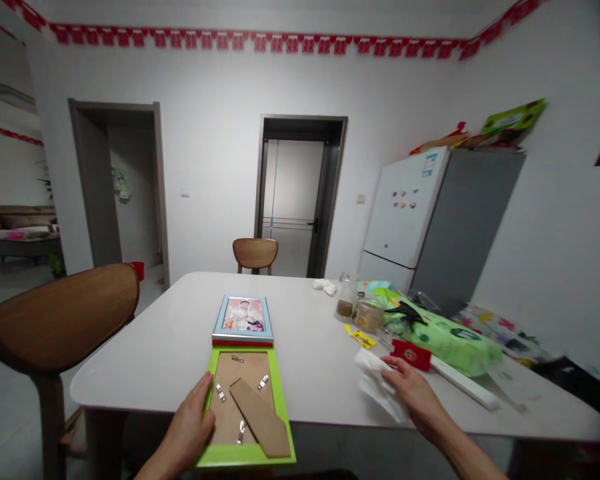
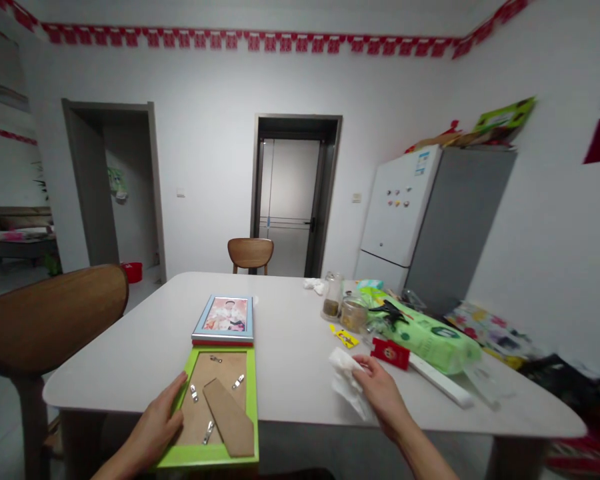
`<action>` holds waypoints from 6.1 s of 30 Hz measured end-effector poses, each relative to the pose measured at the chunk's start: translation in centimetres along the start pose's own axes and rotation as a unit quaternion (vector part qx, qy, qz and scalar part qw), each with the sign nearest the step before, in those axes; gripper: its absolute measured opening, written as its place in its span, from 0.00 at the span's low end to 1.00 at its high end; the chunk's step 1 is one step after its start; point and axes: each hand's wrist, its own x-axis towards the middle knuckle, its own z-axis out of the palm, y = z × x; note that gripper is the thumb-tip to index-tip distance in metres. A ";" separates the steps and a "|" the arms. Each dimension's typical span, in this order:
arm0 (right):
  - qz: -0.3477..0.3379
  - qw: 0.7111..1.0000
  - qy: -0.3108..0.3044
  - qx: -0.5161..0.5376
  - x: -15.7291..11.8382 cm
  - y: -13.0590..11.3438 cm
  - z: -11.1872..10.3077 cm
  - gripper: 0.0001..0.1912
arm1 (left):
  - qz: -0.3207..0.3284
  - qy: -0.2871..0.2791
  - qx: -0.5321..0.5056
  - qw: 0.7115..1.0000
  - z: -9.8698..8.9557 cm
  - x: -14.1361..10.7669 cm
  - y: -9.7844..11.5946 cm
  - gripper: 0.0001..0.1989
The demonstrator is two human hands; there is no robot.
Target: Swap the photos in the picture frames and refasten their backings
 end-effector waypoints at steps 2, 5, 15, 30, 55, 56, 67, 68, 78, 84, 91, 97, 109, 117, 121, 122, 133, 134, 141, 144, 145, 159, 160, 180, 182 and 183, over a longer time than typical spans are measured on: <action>0.001 0.993 0.056 -0.099 2.2 3.8 -1.0 0.17 | 0.003 0.004 -0.002 1.000 0.1 0.1 -0.2 0.30; -0.036 0.960 0.083 -0.264 4.6 8.9 -2.7 0.19 | 0.001 0.010 -0.009 1.000 0.2 0.0 -0.3 0.30; -0.079 0.953 0.072 -0.285 3.3 5.1 2.1 0.23 | -0.002 0.005 -0.017 1.000 -0.1 -0.5 0.0 0.32; -0.344 0.863 -0.333 -0.159 -10.0 -8.1 17.2 0.08 | -0.025 0.004 -0.022 0.999 0.0 0.0 0.4 0.32; -0.232 0.926 -0.237 -0.182 -9.9 -7.9 17.2 0.18 | -0.026 -0.015 -0.015 0.999 1.1 0.5 1.5 0.32; -0.230 0.927 -0.236 -0.179 -9.7 -8.0 17.2 0.18 | -0.026 -0.011 -0.024 0.999 1.0 0.5 1.4 0.31; -0.222 0.942 -0.223 -0.116 -10.5 -11.5 15.9 0.16 | -0.092 0.015 -0.376 0.922 -1.7 1.0 2.9 0.09; -0.226 0.943 -0.224 -0.099 -10.7 -11.8 16.0 0.16 | -0.114 0.023 -0.400 0.909 -2.0 1.0 2.6 0.09; -0.135 0.937 -0.201 -0.253 -9.4 -7.0 14.5 0.22 | -0.227 0.041 -0.379 0.896 -8.3 0.0 -4.0 0.12; -0.098 0.929 -0.210 -0.289 -9.5 -5.5 14.4 0.25 | -0.255 0.059 -0.251 0.932 -9.5 0.2 -6.7 0.09; 0.078 0.962 -0.261 0.019 -9.4 -3.9 13.7 0.29 | -0.222 0.114 -0.078 0.965 -10.6 0.9 -6.9 0.15; 0.292 0.811 -0.378 0.338 -11.7 -7.3 12.1 0.23 | -0.004 0.073 -0.082 0.994 -5.6 -2.2 1.9 0.22; 0.158 0.896 -0.295 0.292 -11.2 -8.3 11.7 0.17 | 0.260 0.057 -0.056 0.962 -2.4 -3.4 11.1 0.21; 0.135 0.954 -0.243 0.113 -8.1 -2.8 10.5 0.27 | -0.054 0.145 -0.178 0.972 -5.9 -3.5 4.8 0.18; 0.062 0.977 -0.203 -0.023 -7.6 -2.3 10.5 0.28 | -0.094 0.116 -0.169 0.974 -5.3 -4.8 1.9 0.19; 0.050 0.980 -0.187 -0.055 -7.5 -2.4 10.6 0.28 | -0.095 0.111 -0.160 0.976 -5.3 -5.0 1.5 0.19; 0.028 0.984 -0.166 -0.053 -8.0 -3.4 11.2 0.34 | -0.097 0.103 -0.271 0.952 -6.4 -4.7 3.2 0.11; 0.027 0.985 -0.167 -0.042 -8.0 -3.5 11.2 0.34 | -0.100 0.106 -0.291 0.946 -6.4 -4.5 3.4 0.10; 0.067 0.982 -0.174 -0.009 -8.0 -2.6 11.0 0.35 | -0.198 0.148 -0.393 0.886 -6.7 -4.6 2.1 0.13; 0.064 0.981 -0.185 -0.005 -8.1 -2.1 11.5 0.36 | -0.227 0.173 -0.404 0.869 -6.0 -5.2 0.8 0.14; 0.057 0.981 -0.187 -0.011 -8.1 -2.0 11.7 0.35 | -0.235 0.182 -0.411 0.862 -5.7 -5.3 0.5 0.15; -0.083 0.961 -0.161 -0.208 -8.3 -2.2 12.4 0.26 | -0.153 0.051 -0.108 0.981 -5.1 -6.8 -1.7 0.21; -0.093 0.960 -0.159 -0.210 -8.3 -2.1 12.5 0.24 | -0.138 0.063 -0.052 0.987 -5.5 -7.0 -1.5 0.23; -0.145 0.953 -0.160 -0.212 -8.7 -2.3 12.9 0.24 | 0.103 0.099 0.073 0.987 -4.5 -3.3 1.3 0.23; -0.152 0.964 -0.122 -0.181 -8.8 -3.2 12.6 0.23 | 0.060 0.153 -0.072 0.984 -6.1 -2.9 1.8 0.18; -0.156 0.970 -0.107 -0.150 -9.0 -3.9 12.5 0.23 | 0.028 0.173 -0.160 0.972 -6.7 -2.8 2.3 0.15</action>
